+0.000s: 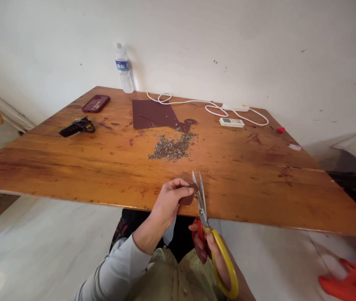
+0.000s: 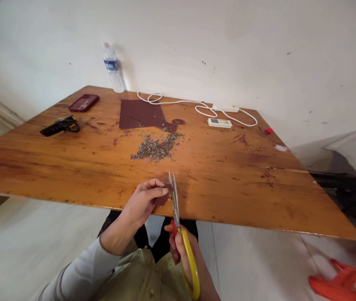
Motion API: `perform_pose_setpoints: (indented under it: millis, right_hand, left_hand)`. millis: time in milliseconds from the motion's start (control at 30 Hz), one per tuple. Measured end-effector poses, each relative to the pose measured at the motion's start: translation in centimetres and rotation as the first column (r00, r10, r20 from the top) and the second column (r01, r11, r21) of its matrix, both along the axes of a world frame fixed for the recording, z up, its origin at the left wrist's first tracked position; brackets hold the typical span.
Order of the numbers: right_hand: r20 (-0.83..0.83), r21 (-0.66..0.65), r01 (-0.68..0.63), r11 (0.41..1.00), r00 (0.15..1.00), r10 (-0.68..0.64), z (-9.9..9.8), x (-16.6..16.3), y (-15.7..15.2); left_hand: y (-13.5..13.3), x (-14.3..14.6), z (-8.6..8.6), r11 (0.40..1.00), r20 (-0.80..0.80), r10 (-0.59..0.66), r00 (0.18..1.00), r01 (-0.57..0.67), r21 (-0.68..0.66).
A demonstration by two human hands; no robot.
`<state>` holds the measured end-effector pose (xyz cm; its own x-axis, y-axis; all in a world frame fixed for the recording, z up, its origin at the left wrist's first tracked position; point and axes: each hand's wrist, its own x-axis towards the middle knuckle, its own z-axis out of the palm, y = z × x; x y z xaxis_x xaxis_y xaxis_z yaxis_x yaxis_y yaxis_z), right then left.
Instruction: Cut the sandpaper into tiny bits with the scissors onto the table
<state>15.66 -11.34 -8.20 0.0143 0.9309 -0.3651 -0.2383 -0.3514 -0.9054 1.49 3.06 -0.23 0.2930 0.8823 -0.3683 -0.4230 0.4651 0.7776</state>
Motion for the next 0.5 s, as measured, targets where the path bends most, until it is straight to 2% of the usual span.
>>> perform_pose_setpoints:
  millis: [233,500]
  right_hand:
    - [0.0,-0.008,-0.013,1.0,1.0,0.013,0.2,0.0,-0.4]
    - [0.023,-0.033,0.009,0.999,1.0,-0.008,-1.4,0.7,-0.3]
  left_hand:
    - [0.1,-0.1,-0.3,1.0,0.001,-0.008,1.0,0.008,0.012]
    - [0.2,-0.2,0.0,1.0,-0.012,-0.018,1.0,0.018,-0.006]
